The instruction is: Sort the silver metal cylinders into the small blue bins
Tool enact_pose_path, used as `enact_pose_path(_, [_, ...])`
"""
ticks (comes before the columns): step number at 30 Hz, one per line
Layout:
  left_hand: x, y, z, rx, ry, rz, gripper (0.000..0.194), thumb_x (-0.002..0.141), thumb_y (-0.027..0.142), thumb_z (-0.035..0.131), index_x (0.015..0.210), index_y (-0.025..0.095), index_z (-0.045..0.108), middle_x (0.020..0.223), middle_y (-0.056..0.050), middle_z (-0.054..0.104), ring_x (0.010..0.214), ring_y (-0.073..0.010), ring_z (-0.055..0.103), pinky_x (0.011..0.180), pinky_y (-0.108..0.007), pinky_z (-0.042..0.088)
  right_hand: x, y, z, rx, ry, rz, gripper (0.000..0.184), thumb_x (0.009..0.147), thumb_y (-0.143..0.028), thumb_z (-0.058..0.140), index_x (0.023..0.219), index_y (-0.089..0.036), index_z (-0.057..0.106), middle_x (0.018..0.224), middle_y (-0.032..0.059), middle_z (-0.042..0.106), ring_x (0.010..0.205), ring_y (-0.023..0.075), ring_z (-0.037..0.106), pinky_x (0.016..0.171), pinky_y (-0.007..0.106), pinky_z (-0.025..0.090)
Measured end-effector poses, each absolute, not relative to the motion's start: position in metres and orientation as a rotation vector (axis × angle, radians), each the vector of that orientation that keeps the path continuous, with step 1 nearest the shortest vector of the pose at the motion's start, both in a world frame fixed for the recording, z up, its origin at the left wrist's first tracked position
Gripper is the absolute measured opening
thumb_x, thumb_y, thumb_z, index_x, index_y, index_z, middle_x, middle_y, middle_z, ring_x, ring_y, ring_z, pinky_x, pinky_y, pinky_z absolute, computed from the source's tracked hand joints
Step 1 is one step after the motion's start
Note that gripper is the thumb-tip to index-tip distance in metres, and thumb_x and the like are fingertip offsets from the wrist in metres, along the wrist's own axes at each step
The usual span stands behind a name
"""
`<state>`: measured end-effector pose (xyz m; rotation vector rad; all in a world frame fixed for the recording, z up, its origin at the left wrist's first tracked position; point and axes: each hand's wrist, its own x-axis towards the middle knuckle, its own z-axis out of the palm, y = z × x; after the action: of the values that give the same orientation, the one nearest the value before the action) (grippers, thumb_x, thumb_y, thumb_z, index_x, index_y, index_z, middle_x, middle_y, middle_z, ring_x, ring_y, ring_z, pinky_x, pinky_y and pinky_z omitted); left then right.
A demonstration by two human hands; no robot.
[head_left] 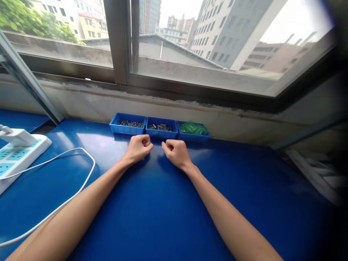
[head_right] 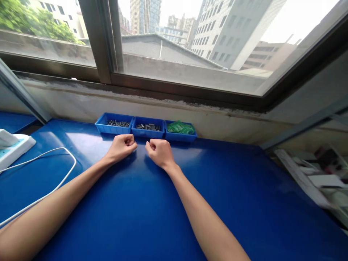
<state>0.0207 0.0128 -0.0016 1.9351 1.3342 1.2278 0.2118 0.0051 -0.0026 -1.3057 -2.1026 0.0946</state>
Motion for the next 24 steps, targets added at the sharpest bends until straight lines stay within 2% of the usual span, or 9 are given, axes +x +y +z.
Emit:
enact_pose_path(4, [0.02, 0.012, -0.001, 1.959, 1.219, 1.036, 0.027, 0.067, 0.016, 0.053, 0.053, 0.019, 0.03, 0.05, 0.007, 0.031, 0.052, -0.0077, 0.029, 0.051, -0.023, 0.023, 0.227, 0.002, -0.006, -1.404, -2.223, 0.08, 0.04, 0.09, -0.03, 0.052, 0.052, -0.019, 0.042, 0.049, -0.0021, 0.05, 0.046, 0.0102, 0.04, 0.054, 0.027, 0.022])
enact_pose_path(11, [0.023, 0.014, -0.006, 2.057, 1.23, 1.002, 0.035, 0.08, 0.028, 0.054, 0.053, 0.018, 0.033, 0.05, 0.006, 0.032, 0.051, -0.0081, 0.031, 0.052, -0.024, 0.023, 0.228, 0.004, -0.006, -1.515, -2.297, 0.005, 0.037, 0.09, -0.033, 0.051, 0.055, -0.02, 0.05, 0.053, 0.0007, 0.06, 0.049, 0.0128, 0.049, 0.054, 0.028, 0.019])
enact_pose_path(18, [0.026, 0.013, -0.012, 2.163, 1.324, 1.047, 0.036, 0.086, 0.03, 0.054, 0.055, 0.018, 0.041, 0.051, 0.005, 0.04, 0.05, -0.0088, 0.037, 0.052, -0.024, 0.026, 0.227, 0.002, -0.006, -1.505, -2.281, -0.023, 0.032, 0.091, -0.032, 0.051, 0.062, -0.02, 0.057, 0.059, 0.0011, 0.063, 0.054, 0.0143, 0.056, 0.055, 0.027, 0.027])
enact_pose_path(20, [0.026, 0.012, -0.01, 2.14, 1.382, 1.141, 0.029, 0.088, 0.031, 0.053, 0.062, 0.018, 0.05, 0.054, 0.004, 0.046, 0.052, -0.0098, 0.043, 0.054, -0.024, 0.031, 0.226, 0.0, -0.005, -1.476, -2.224, -0.028, 0.019, 0.09, -0.031, 0.051, 0.083, -0.021, 0.066, 0.068, 0.001, 0.067, 0.059, 0.0149, 0.059, 0.057, 0.025, 0.032])
enact_pose_path(21, [0.026, 0.012, -0.009, 2.115, 1.417, 1.2, 0.021, 0.088, 0.03, 0.053, 0.072, 0.018, 0.057, 0.058, 0.004, 0.051, 0.054, -0.0105, 0.046, 0.056, -0.023, 0.034, 0.225, 0.0, -0.004, -1.477, -2.175, -0.032, 0.021, 0.09, -0.03, 0.051, 0.101, -0.022, 0.066, 0.074, 0.0009, 0.068, 0.062, 0.0154, 0.061, 0.058, 0.025, 0.034])
enact_pose_path(22, [0.026, 0.013, -0.008, 2.087, 1.449, 1.252, 0.015, 0.089, 0.03, 0.053, 0.086, 0.019, 0.062, 0.062, 0.003, 0.055, 0.056, -0.0113, 0.05, 0.059, -0.023, 0.038, 0.225, 0.0, -0.004, -1.495, -2.118, -0.037, 0.032, 0.089, -0.029, 0.052, 0.12, -0.022, 0.061, 0.078, 0.0007, 0.069, 0.064, 0.0161, 0.062, 0.059, 0.025, 0.036])
enact_pose_path(24, [0.026, 0.014, -0.008, 2.04, 1.513, 1.308, 0.031, 0.089, 0.029, 0.054, 0.118, 0.02, 0.059, 0.073, 0.001, 0.062, 0.061, -0.0129, 0.055, 0.065, -0.025, 0.044, 0.224, 0.001, -0.005, -1.565, -2.007, -0.046, 0.054, 0.088, -0.029, 0.052, 0.141, -0.023, 0.043, 0.079, 0.0001, 0.069, 0.065, 0.0178, 0.064, 0.06, 0.026, 0.039])
